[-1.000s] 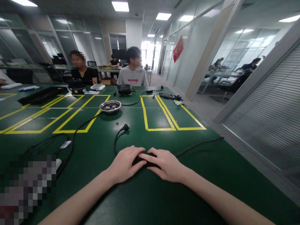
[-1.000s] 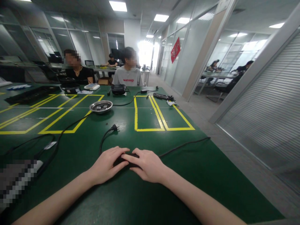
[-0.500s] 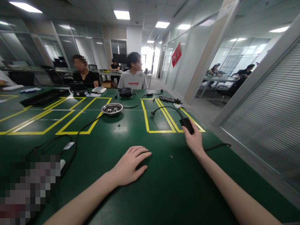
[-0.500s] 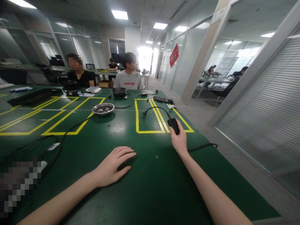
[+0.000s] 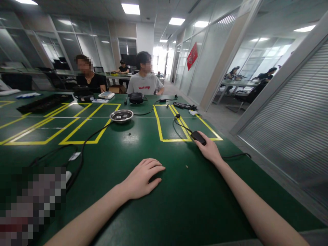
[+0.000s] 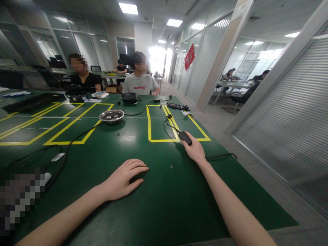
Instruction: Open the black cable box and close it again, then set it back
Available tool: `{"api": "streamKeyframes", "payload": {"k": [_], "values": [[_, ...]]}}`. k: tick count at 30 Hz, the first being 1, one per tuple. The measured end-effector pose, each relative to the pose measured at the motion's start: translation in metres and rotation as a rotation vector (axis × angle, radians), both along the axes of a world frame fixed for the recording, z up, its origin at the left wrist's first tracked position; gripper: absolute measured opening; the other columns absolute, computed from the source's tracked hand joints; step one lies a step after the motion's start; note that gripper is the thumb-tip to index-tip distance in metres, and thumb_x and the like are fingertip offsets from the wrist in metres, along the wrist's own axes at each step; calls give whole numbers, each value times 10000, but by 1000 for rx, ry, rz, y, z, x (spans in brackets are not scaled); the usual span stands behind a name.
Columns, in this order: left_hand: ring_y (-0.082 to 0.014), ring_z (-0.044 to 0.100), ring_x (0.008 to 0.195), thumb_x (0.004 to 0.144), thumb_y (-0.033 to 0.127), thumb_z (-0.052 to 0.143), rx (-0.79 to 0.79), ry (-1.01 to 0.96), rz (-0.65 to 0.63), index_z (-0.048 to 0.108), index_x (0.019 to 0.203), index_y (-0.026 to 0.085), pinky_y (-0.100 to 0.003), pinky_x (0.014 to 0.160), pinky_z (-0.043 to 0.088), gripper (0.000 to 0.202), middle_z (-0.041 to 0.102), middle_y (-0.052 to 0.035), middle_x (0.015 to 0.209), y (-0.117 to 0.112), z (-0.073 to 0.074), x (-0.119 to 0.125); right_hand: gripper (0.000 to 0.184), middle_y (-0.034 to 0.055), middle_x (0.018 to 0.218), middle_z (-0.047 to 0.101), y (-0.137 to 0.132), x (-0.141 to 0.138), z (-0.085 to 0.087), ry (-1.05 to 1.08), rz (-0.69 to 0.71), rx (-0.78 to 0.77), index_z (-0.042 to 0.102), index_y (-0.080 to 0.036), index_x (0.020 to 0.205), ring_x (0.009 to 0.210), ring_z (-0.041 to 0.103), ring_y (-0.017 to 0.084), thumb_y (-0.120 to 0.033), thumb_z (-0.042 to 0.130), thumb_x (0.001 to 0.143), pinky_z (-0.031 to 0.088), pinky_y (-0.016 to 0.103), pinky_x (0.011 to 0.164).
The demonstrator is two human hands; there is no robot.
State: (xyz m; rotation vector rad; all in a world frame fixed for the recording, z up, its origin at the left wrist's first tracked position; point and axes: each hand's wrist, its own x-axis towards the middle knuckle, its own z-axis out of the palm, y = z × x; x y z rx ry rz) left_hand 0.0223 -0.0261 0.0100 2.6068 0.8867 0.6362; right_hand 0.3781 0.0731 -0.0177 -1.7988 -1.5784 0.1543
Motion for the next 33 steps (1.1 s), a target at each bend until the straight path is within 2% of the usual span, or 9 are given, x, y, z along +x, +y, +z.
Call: {"api": "streamKeyframes", "payload": {"k": [3,6,8,12,14,19,26,29,33], "values": [[-263,606,1281,969,188,651,-11,3,-1,640,1341,238,-497,1129,479,376,695,-96,1316,0,0,0,641,160,1285,723,1,10,5,67,-244,128,598,-177,1451,1135,686,353,-447,556,871,549,469,958],[-260,615,1270,969,187,646,-11,0,-7,645,1337,245,-496,1127,479,373,699,-96,1307,0,-1,1,676,173,1329,695,2,23,6,108,-361,277,545,-133,1485,1167,673,333,-469,515,900,535,449,993],[-258,619,1266,970,189,641,-9,0,-10,652,1330,251,-491,1121,484,365,703,-94,1299,0,-1,1,670,168,1314,701,3,27,2,100,-351,277,542,-132,1488,1164,673,323,-464,511,906,538,434,989],[-256,622,1261,970,193,641,-5,1,-2,655,1319,251,-485,1112,493,354,704,-90,1296,0,0,0,587,134,1207,746,4,25,-5,-6,-241,10,643,-227,1406,1081,701,341,-444,603,862,563,448,932],[-256,626,1255,968,192,644,1,0,4,656,1313,249,-483,1109,496,350,706,-87,1293,0,1,-1,581,134,1201,743,3,24,-6,-71,-248,-46,638,-253,1418,1053,709,351,-440,612,869,569,462,911],[-255,627,1254,968,186,642,12,8,-3,663,1298,239,-476,1102,505,335,709,-85,1286,0,2,-1,585,163,1283,691,3,31,-7,-121,-355,-59,576,-220,1470,1109,694,355,-453,539,934,562,468,928],[-260,629,1244,966,183,649,-10,-1,2,671,1283,234,-489,1105,497,322,707,-90,1283,1,2,0,633,255,1416,551,16,30,-6,-268,-302,-268,506,-139,1501,1106,702,396,-477,480,966,535,533,954],[-255,627,1245,967,175,651,-26,7,6,666,1286,220,-484,1109,490,323,707,-88,1287,1,4,1,637,261,1441,523,16,31,-4,-301,-265,-264,488,-123,1514,1066,714,393,-452,457,969,542,528,929],[-250,626,1246,969,175,649,-46,10,0,668,1282,212,-471,1114,482,316,705,-89,1292,0,5,0,607,202,1404,554,14,40,-6,-260,-257,-195,553,-175,1477,1046,718,343,-455,519,940,548,458,920]]}}
